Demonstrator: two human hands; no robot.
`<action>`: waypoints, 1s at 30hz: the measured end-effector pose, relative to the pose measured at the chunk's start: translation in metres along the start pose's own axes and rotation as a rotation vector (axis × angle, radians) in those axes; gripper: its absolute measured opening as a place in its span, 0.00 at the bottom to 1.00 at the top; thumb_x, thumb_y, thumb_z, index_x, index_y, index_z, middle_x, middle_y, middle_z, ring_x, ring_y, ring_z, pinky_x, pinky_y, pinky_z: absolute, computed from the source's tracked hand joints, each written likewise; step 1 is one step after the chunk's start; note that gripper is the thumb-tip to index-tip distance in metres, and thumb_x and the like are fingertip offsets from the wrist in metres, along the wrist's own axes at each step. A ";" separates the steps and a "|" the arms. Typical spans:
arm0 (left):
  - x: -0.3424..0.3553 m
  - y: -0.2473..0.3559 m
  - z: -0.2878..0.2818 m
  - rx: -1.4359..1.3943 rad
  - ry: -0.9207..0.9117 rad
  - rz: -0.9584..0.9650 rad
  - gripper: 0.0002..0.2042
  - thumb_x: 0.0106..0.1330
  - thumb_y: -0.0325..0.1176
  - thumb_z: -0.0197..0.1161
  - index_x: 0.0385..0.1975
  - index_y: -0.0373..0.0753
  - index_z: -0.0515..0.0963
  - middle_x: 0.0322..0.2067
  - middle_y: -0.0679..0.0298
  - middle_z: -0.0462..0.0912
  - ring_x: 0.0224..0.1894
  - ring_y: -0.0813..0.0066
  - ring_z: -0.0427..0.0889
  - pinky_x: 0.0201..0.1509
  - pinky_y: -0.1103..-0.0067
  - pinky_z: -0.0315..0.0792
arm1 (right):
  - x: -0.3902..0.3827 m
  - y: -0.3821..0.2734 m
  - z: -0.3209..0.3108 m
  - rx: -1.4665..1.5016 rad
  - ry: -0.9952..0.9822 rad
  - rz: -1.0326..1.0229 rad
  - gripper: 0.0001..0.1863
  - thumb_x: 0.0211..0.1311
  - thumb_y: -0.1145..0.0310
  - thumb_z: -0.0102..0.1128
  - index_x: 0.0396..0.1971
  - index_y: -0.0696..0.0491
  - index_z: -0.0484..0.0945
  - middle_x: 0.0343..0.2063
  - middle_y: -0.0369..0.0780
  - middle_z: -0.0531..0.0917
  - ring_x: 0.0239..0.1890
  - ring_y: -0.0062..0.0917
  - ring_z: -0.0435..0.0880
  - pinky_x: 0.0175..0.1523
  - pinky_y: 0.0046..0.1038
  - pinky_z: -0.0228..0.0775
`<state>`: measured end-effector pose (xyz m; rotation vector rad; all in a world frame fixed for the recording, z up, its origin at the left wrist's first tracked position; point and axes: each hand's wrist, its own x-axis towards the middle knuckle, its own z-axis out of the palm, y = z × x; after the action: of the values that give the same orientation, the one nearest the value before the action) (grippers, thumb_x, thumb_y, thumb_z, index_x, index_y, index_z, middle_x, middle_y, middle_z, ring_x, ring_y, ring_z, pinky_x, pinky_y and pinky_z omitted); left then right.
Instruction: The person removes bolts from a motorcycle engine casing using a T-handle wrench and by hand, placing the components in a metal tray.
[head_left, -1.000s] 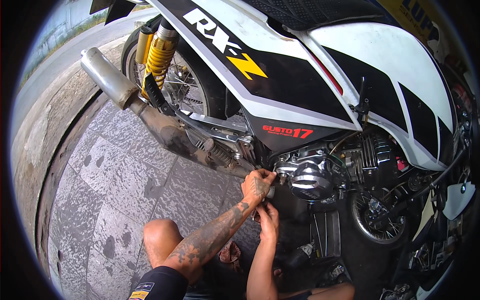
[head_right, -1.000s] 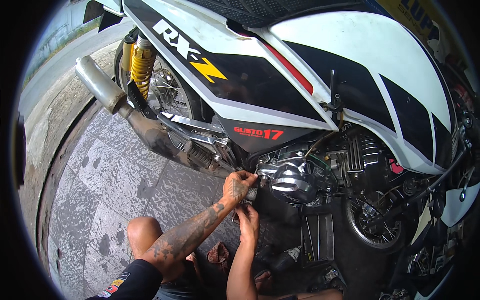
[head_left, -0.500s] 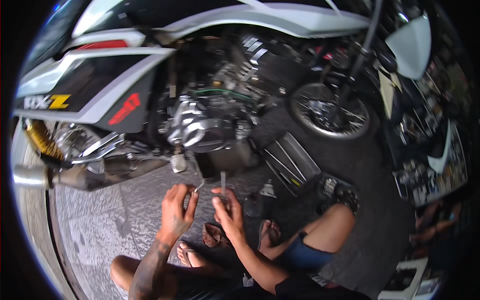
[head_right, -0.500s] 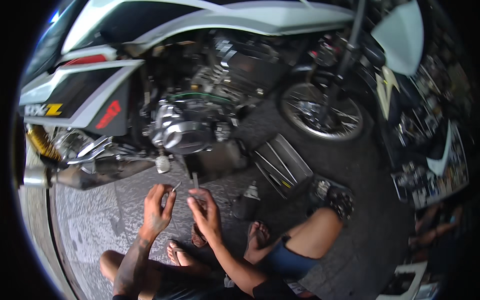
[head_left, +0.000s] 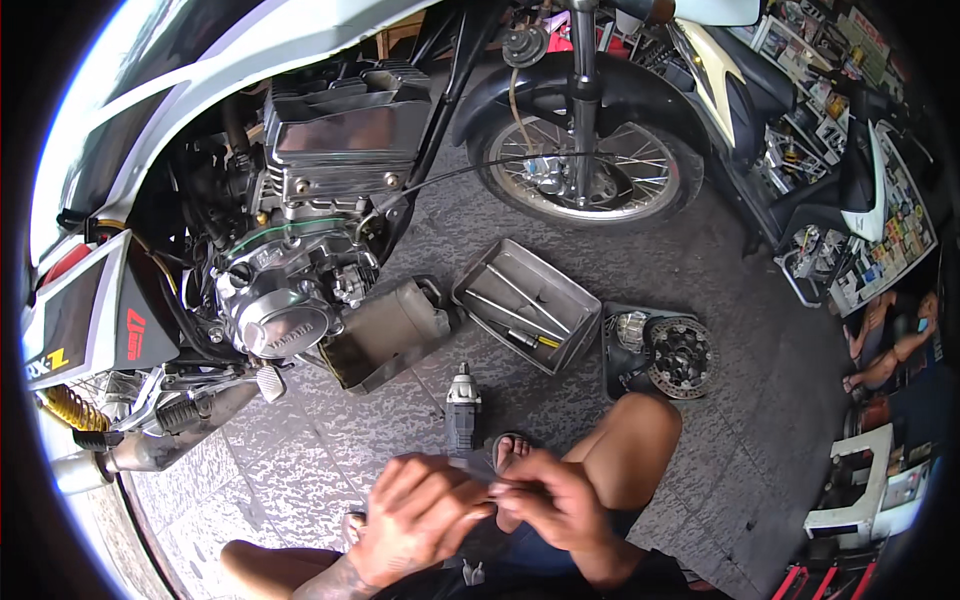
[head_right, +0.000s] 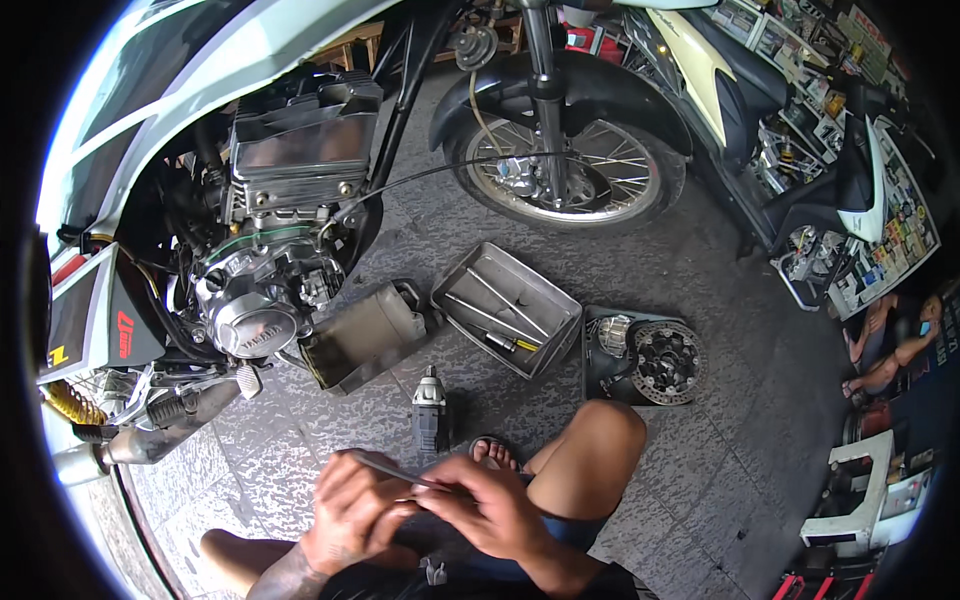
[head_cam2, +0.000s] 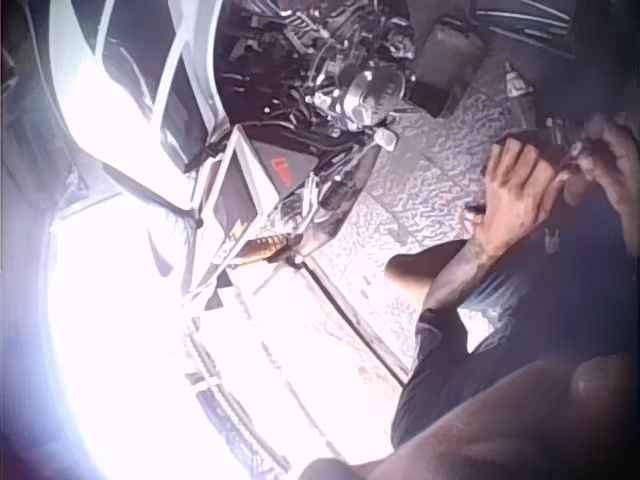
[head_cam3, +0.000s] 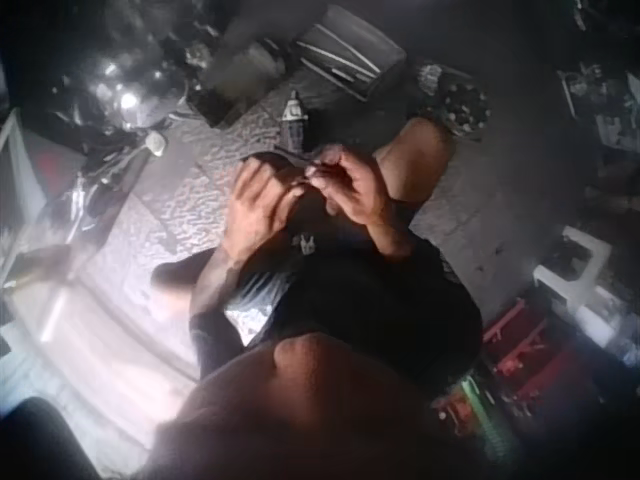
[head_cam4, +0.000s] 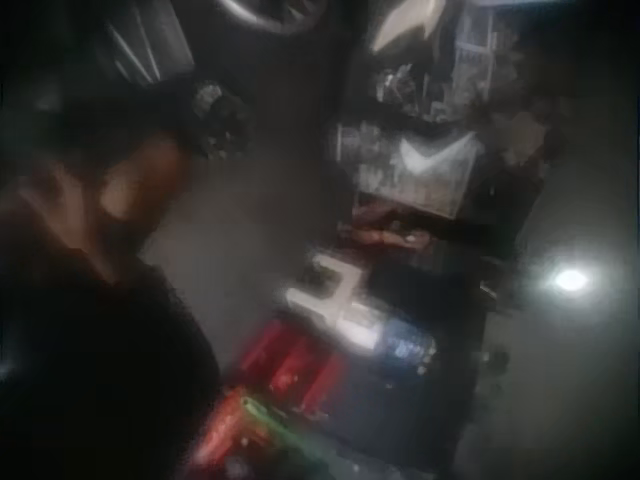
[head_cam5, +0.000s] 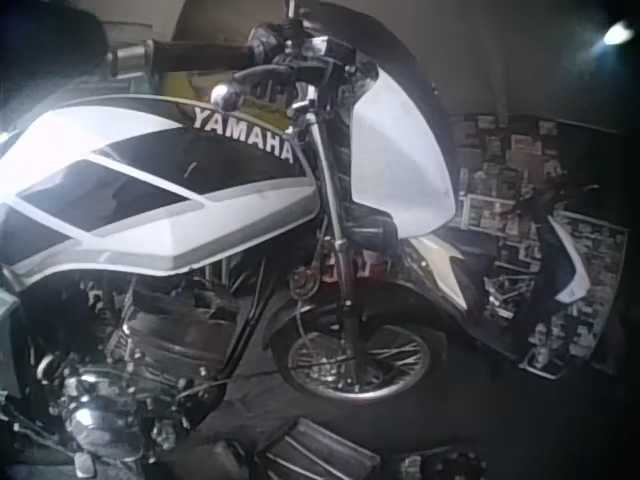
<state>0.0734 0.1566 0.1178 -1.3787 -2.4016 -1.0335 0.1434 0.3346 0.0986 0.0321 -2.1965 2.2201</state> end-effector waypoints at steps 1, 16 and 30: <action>0.009 0.004 0.006 -0.050 -0.015 -0.021 0.14 0.50 0.37 0.67 0.36 0.42 0.76 0.27 0.68 0.76 0.32 0.71 0.75 0.35 0.77 0.67 | -0.009 -0.004 -0.010 0.027 0.160 -0.040 0.08 0.59 0.71 0.59 0.35 0.60 0.73 0.24 0.36 0.79 0.25 0.16 0.77 0.30 0.17 0.69; -0.152 -0.087 0.175 -0.121 -0.164 -1.199 0.14 0.64 0.42 0.53 0.43 0.41 0.69 0.33 0.51 0.79 0.36 0.48 0.78 0.37 0.61 0.71 | 0.048 0.264 -0.322 -0.716 0.800 0.322 0.12 0.62 0.62 0.52 0.26 0.56 0.72 0.14 0.40 0.78 0.20 0.29 0.79 0.29 0.30 0.67; -0.220 -0.114 0.212 0.225 -0.334 -1.570 0.50 0.47 0.55 0.66 0.67 0.48 0.41 0.61 0.45 0.55 0.57 0.42 0.64 0.53 0.55 0.65 | 0.041 0.308 -0.338 -0.572 0.727 0.371 0.16 0.65 0.56 0.46 0.35 0.51 0.79 0.17 0.34 0.72 0.19 0.18 0.69 0.29 0.25 0.64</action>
<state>0.1389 0.1057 -0.1977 0.7748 -3.5248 -0.5831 0.0939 0.6687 -0.2114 -1.0650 -2.3582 1.2696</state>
